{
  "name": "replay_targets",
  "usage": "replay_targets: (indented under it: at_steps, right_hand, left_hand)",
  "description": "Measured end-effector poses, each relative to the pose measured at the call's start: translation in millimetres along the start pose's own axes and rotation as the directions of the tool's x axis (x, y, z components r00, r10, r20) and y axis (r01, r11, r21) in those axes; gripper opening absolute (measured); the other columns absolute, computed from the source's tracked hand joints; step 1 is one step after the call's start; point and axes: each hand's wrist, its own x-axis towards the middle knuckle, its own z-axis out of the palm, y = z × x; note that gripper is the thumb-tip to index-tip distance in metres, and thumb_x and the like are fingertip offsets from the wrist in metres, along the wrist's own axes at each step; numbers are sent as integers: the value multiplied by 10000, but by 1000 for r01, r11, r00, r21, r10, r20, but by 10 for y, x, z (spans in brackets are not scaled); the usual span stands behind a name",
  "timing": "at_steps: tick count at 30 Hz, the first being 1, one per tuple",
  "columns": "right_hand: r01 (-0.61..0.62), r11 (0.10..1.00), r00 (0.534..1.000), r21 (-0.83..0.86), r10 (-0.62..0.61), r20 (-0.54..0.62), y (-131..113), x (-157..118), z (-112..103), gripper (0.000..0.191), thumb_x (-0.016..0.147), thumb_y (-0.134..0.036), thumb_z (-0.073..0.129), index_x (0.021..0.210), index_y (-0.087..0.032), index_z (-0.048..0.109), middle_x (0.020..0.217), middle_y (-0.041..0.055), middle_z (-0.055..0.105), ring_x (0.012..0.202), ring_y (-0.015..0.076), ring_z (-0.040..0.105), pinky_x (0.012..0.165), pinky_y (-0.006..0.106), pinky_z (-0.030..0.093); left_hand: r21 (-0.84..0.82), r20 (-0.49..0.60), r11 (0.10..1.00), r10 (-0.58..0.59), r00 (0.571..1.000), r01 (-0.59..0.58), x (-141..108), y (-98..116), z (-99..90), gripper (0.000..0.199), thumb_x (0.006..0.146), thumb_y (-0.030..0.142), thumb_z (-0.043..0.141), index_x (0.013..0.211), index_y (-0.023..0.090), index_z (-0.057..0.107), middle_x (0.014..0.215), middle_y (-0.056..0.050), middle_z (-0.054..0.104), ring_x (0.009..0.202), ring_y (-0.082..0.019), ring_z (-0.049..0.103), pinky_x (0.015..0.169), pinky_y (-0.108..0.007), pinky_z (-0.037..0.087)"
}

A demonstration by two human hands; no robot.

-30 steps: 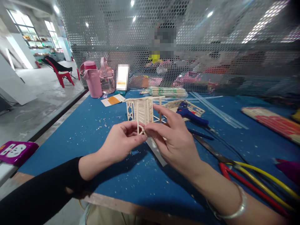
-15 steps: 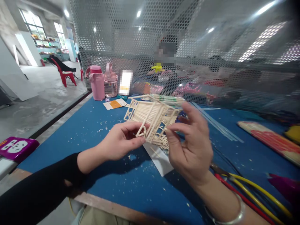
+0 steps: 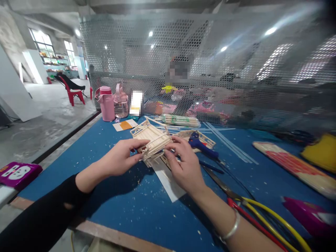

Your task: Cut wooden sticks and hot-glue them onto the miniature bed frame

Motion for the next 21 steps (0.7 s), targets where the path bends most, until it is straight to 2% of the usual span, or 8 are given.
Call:
replay_targets:
  at_steps: [4,7,8,11,13,15,18,21]
  right_hand:
    - [-73,997,997,-13,73,-4,27,-38,47,83,840,-211,517,790,-193,581,1006,102,595,1036,243,577,748,394,521]
    - [-106,994,994,-25,106,-22,42,-49,60,85,831,-212,528,775,-193,590,974,98,600,1032,250,578,740,396,521]
    - [-115,993,993,-29,114,-33,48,-51,65,85,827,-210,530,772,-193,593,962,97,602,1019,250,583,742,398,521]
    - [-129,991,990,-45,126,-65,72,-54,87,86,820,-204,535,764,-191,599,921,91,613,977,248,597,769,411,514]
    - [-127,990,989,-55,122,-78,87,-50,96,92,817,-200,538,747,-192,597,885,83,617,968,248,600,787,415,508]
    - [-116,991,990,-64,110,-84,94,-36,80,99,814,-203,543,730,-194,595,876,78,619,963,247,602,789,410,506]
    - [-89,992,989,-93,78,-122,62,5,-13,83,823,-221,549,774,-191,610,1031,107,602,992,247,585,830,433,487]
    - [28,986,971,-167,-66,-228,-51,37,-139,58,814,-201,576,856,-205,616,1179,113,541,1052,257,547,888,469,445]
  left_hand:
    - [-132,-201,984,-143,969,118,4,-78,124,439,791,194,582,1221,109,561,966,-107,688,836,-175,623,801,-339,489]
    - [-262,-340,953,-237,910,151,-26,-134,298,466,812,253,572,1246,93,518,933,-105,677,859,-182,621,828,-359,482]
    - [-265,-364,951,-253,896,161,-38,-147,356,412,833,279,549,1208,107,549,964,-111,676,899,-192,618,862,-377,468]
    - [-164,-404,982,-152,902,92,-29,-165,478,337,812,313,587,1099,139,615,1153,-138,635,1106,-230,552,995,-418,376]
    - [-100,-421,993,-104,901,68,38,-160,499,336,781,312,624,1072,144,624,1193,-136,619,1149,-242,521,1017,-414,347]
    - [-117,-394,989,-129,910,90,142,-147,476,261,812,305,580,1007,144,647,1101,-114,662,1065,-227,563,969,-382,382]
    - [-276,-373,954,-217,902,116,271,-122,405,223,837,299,536,915,134,665,898,-74,696,875,-187,608,836,-309,442]
    - [-394,-370,915,-247,895,90,247,-76,371,210,841,296,538,884,130,658,836,-48,680,786,-156,598,763,-266,453]
